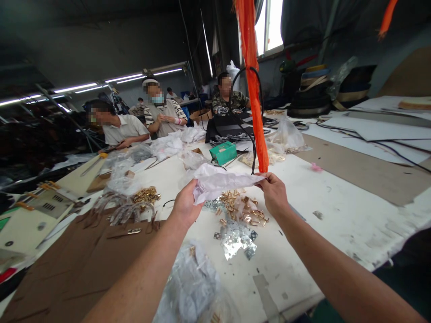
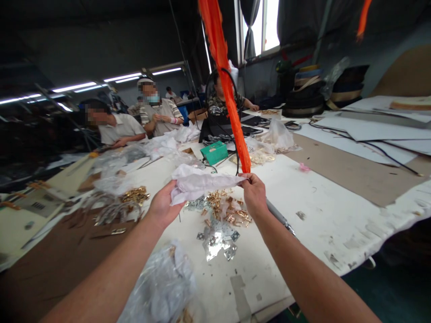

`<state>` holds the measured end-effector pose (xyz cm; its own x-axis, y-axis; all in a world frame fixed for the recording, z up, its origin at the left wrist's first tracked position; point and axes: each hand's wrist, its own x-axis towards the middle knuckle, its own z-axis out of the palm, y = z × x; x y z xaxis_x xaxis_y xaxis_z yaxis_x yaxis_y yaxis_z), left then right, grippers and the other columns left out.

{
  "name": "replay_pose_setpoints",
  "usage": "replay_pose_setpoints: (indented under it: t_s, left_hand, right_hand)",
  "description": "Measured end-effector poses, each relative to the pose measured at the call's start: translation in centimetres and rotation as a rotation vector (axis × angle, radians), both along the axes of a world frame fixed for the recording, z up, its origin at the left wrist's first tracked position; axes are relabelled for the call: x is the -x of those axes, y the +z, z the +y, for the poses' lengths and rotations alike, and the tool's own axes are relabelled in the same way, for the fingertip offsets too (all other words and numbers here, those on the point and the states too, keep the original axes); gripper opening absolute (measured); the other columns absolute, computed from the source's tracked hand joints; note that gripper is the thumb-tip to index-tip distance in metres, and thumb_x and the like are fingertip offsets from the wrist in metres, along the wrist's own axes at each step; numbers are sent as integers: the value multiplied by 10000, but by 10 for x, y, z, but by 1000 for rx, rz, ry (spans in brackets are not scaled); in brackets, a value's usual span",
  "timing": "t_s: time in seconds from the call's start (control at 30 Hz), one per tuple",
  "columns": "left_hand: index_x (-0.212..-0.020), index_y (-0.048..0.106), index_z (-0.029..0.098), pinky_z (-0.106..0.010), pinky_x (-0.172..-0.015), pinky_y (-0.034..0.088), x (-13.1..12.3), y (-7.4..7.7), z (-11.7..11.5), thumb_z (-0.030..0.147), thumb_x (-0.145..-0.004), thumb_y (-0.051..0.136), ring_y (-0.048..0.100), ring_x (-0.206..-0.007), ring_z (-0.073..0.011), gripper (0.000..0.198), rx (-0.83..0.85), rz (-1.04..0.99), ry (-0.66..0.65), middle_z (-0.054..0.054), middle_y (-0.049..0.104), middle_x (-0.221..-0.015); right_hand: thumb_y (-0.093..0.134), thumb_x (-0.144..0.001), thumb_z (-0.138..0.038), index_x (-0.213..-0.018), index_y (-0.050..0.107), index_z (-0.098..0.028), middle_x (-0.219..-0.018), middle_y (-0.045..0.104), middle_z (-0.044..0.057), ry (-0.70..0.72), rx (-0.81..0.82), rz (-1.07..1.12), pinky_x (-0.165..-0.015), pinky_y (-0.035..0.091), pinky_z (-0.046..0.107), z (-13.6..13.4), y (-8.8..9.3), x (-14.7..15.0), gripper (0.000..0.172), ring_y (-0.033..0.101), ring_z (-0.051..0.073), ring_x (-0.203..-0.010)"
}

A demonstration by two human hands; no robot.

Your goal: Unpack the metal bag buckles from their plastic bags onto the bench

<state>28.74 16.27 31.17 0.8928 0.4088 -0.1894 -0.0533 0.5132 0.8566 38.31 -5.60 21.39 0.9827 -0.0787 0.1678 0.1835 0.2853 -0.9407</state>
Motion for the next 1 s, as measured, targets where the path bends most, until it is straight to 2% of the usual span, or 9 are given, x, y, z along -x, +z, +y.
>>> replay_pose_setpoints:
  t_s: [0.1, 0.2, 0.37, 0.43, 0.57, 0.7, 0.83, 0.93, 1.0]
  left_hand:
    - [-1104, 723, 131, -331, -859, 601, 4, 4, 2, 237, -952, 568, 746, -917, -208, 241, 5, -39, 18, -78, 789, -998]
    - [-1098, 724, 138, -349, -903, 598, 9, 10, 6, 260, -972, 553, 742, -967, -209, 245, 28, -104, 114, -79, 789, -1022]
    - [-1111, 723, 152, -335, -962, 580, 37, 26, 19, 288, -975, 571, 703, -1111, -206, 245, -6, -221, 368, -83, 770, -1135]
    - [-1108, 728, 160, -343, -981, 577, 59, 34, 24, 311, -964, 593, 688, -1150, -219, 248, -35, -242, 400, -80, 761, -1165]
    - [-1086, 741, 208, -361, -1001, 580, 118, 52, 30, 301, -953, 606, 662, -1206, -229, 211, -77, -220, 525, -49, 761, -1175]
    - [-1101, 749, 228, -394, -1042, 570, 186, 63, 31, 290, -968, 561, 588, -1318, -237, 238, -117, -188, 644, -12, 757, -1216]
    - [-1076, 771, 343, -376, -1103, 524, 254, 46, 34, 335, -895, 617, 509, -1401, -225, 238, -132, -61, 768, 81, 703, -1316]
    - [-1085, 773, 416, -347, -1004, 588, 296, 10, 49, 477, -787, 688, 525, -1384, -247, 315, -145, 87, 700, 93, 692, -1310]
    - [-1050, 765, 476, -367, -818, 662, 317, -18, 62, 550, -647, 763, 600, -1303, -294, 409, -120, 184, 681, 85, 771, -1130]
  right_hand:
    - [631, -850, -402, -992, 669, -202, -1014, 727, 54, -35, 127, -72, -898, 548, 370, -3, 4, 8, 248, 652, 220, -922]
    - [608, -894, -443, -1209, 632, -197, -1087, 720, 76, 11, 335, -167, -891, 538, 378, -4, 4, 20, 400, 650, 235, -941]
    - [682, -863, -388, -1298, 661, -217, -1308, 654, 117, 152, 1055, -367, -1023, 444, 443, 2, -11, 33, 468, 572, 319, -1185]
    - [659, -861, -299, -1294, 685, -249, -1278, 679, 104, 226, 1222, -409, -1006, 431, 423, 8, -18, 34, 437, 556, 321, -1206]
    - [612, -822, -191, -1103, 780, -271, -1087, 742, 80, 265, 1277, -410, -859, 439, 357, 14, -20, 32, 337, 625, 286, -1035]
    - [582, -903, -381, -1063, 774, -252, -1078, 750, 72, 175, 1263, -381, -756, 426, 329, 6, -8, 33, 282, 655, 263, -931]
    - [580, -903, -540, -975, 761, -253, -885, 738, 40, 103, 1175, -307, -628, 369, 304, -1, 2, 34, 347, 624, 214, -740]
    - [606, -864, -588, -980, 752, -242, -696, 642, 5, 46, 1051, -257, -589, 336, 300, -1, 2, 33, 393, 547, 186, -616]
    - [619, -845, -585, -1094, 741, -230, -667, 601, -12, 42, 986, -268, -594, 348, 296, 0, 3, 31, 451, 529, 179, -603]
